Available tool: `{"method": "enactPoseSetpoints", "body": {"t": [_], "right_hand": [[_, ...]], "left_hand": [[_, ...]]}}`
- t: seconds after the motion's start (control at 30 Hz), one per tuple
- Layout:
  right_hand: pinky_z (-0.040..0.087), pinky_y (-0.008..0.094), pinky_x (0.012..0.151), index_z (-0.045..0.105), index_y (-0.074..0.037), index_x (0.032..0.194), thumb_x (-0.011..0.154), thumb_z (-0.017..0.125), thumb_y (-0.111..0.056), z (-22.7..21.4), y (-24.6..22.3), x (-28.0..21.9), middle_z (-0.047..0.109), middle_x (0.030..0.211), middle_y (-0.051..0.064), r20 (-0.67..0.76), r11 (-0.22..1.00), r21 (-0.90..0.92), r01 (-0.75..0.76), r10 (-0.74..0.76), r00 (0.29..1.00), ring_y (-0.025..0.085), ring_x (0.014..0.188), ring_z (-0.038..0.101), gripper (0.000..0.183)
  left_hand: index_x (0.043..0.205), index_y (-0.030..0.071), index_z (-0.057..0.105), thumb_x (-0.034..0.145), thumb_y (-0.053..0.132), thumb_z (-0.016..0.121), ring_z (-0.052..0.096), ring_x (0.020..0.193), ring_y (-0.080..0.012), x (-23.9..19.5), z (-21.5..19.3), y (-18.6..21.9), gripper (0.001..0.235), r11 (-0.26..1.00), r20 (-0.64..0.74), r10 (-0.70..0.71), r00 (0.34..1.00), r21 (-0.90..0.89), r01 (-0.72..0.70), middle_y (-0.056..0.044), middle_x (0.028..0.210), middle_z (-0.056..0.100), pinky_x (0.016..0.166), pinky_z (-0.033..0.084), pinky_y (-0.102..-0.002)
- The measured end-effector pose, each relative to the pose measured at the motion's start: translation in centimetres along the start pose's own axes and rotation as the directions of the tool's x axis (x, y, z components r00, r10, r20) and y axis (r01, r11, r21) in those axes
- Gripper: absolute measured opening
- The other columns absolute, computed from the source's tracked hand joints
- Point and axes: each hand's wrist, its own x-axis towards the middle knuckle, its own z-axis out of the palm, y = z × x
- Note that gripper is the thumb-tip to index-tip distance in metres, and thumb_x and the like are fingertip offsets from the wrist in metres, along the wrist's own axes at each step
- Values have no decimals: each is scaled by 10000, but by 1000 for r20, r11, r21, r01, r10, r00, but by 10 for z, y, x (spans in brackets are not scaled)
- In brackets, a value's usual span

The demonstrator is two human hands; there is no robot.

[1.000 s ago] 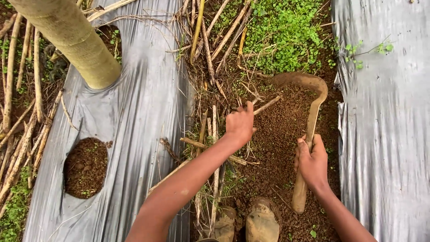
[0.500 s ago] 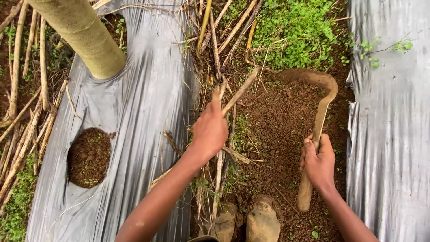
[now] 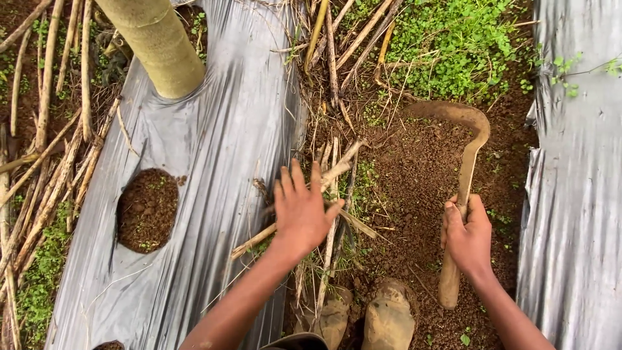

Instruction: Gathering dried stalks and clearing weeds from a planting bed using a sickle

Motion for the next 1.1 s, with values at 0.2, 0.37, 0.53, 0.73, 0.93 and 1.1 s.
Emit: {"method": "enactPoseSetpoints", "body": {"t": [0.2,0.37,0.53,0.73,0.93,1.1], "right_hand": [[463,333,355,511,60,1126,1058,446,42,1,-2,-4,507,582,93,5,1000,-16,-3,3,1000,193,370,510,95],[464,324,347,515,53,1132,1056,445,41,0,5,-4,515,594,87,19,1000,-17,-24,24,1000,188,375,510,104],[454,335,353,501,43,1150,1061,441,18,-2,5,-1,495,608,81,27,999,20,-47,46,999,190,368,495,110],[487,357,365,512,52,1150,1065,440,5,-2,-5,0,493,623,103,27,993,12,-121,120,992,199,396,513,120],[486,338,353,503,52,1151,1068,428,-7,-2,-1,0,494,645,90,27,989,42,-142,141,990,189,411,521,127],[488,366,361,503,70,1143,1068,440,-16,-2,1,2,491,640,115,20,990,32,-139,138,990,216,412,527,131]], "left_hand": [[1593,-49,139,850,147,668,14,1527,-498,-10,38,6,933,970,51,239,970,-68,-235,-376,1632,46,1224,62,-568],[1605,-28,108,845,119,638,-67,1533,-469,-11,37,-4,938,959,119,283,952,-59,-278,-349,1647,-8,1217,-33,-568],[1609,27,129,931,412,663,-81,1506,-514,-10,4,-5,945,940,70,330,942,-112,-321,-339,1645,-46,1176,-89,-651],[1552,122,374,959,496,581,386,1407,-432,42,-19,-35,731,974,-409,144,901,-102,-202,-267,1505,420,1144,289,-620],[1572,57,331,911,484,756,321,1435,-487,102,-26,-36,894,992,-608,105,787,7,-127,-343,1518,356,1169,206,-636],[1549,85,362,819,440,863,521,1066,-255,162,-12,-29,954,948,-558,219,801,317,-38,-141,1208,565,927,407,-397]]}}
